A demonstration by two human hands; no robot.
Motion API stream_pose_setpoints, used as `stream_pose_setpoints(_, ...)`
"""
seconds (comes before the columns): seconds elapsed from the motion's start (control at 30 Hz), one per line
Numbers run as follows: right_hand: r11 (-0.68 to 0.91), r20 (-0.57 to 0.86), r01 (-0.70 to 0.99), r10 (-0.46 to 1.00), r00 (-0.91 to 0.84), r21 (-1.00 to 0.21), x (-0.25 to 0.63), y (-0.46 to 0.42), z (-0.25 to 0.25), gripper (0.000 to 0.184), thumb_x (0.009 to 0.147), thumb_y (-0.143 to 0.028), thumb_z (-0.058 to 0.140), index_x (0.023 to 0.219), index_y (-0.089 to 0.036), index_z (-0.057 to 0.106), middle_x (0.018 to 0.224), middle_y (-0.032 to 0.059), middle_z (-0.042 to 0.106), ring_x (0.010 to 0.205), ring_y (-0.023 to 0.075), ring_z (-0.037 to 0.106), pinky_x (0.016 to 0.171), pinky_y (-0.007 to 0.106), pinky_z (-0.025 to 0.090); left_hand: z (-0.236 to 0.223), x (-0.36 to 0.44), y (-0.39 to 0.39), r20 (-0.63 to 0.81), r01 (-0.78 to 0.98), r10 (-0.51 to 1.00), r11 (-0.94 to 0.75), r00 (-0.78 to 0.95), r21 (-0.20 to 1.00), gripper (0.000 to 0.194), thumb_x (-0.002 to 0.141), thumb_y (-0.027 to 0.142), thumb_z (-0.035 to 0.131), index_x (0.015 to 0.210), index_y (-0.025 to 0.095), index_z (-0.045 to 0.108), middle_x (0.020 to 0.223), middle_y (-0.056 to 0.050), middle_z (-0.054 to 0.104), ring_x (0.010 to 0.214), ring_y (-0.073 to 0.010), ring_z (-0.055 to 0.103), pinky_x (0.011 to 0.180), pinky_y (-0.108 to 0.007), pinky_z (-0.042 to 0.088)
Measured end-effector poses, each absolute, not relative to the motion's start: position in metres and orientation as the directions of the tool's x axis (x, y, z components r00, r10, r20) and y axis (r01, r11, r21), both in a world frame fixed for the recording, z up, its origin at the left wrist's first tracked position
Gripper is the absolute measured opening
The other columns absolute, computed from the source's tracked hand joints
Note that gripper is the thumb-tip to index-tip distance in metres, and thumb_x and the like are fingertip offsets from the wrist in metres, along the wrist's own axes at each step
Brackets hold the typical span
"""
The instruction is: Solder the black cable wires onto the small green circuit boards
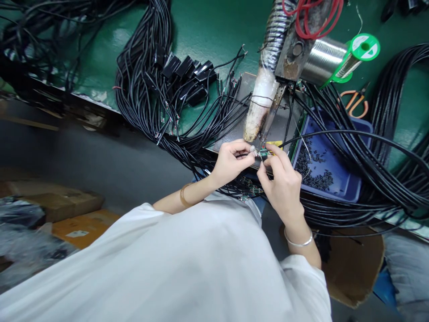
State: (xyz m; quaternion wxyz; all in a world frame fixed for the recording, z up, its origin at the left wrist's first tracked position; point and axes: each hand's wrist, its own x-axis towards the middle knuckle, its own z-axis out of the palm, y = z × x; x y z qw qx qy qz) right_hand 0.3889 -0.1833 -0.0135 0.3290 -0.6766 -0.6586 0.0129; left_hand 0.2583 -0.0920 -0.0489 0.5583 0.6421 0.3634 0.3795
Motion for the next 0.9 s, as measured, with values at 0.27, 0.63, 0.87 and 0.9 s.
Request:
stream_pose_setpoints(0.27,0.106,0.444,0.888,0.888,0.118,-0.447,0.3866,-0.1846,-0.0099,0.008,0.09,-0.015,0.061,0.089,-0.022,0.06,0.128,0.0081,0.069,0.106,0.0195,0.072,0.091,0.032,0.06,-0.042,0.2561,-0.0918,0.129,0.018,0.885,-0.153,0.447,0.988,0.015,0.079,0.018,0.063,0.065,0.014,0.061,0.066,0.002,0.05,0.056,-0.0052,0.04,0.052,-0.02,0.032)
stream_pose_setpoints(0.63,0.108,0.418,0.901,0.904,0.087,-0.42,0.3894,-0.1876,-0.0159,0.01,0.091,-0.015,0.06,0.086,-0.022,0.055,0.129,0.0091,0.069,0.103,0.0183,0.073,0.087,0.029,0.06,-0.0467,0.2551,-0.0927,0.09,0.094,0.882,-0.15,0.463,0.984,0.016,0.077,0.017,0.062,0.062,0.014,0.06,0.063,0.003,0.047,0.056,-0.0062,0.039,0.052,-0.022,0.03)
stream_pose_setpoints(0.87,0.108,0.456,0.899,0.883,0.109,-0.424,0.3881,-0.1837,-0.0146,0.007,0.091,-0.016,0.062,0.09,-0.022,0.059,0.125,0.0081,0.071,0.107,0.0197,0.073,0.089,0.031,0.059,-0.0415,0.2561,-0.0933,0.152,0.095,0.884,-0.214,0.442,0.972,0.016,0.079,0.016,0.061,0.063,0.014,0.061,0.064,0.002,0.048,0.057,-0.007,0.04,0.053,-0.023,0.029)
stream_pose_setpoints(0.9,0.11,0.46,0.899,0.881,0.11,-0.425,0.3876,-0.1838,-0.0136,0.007,0.091,-0.015,0.062,0.09,-0.022,0.06,0.125,0.008,0.071,0.106,0.0196,0.073,0.088,0.031,0.06,-0.0399,0.2559,-0.0933,0.161,0.094,0.883,-0.224,0.441,0.97,0.016,0.079,0.016,0.061,0.063,0.014,0.06,0.064,0.002,0.049,0.057,-0.0069,0.04,0.053,-0.023,0.029)
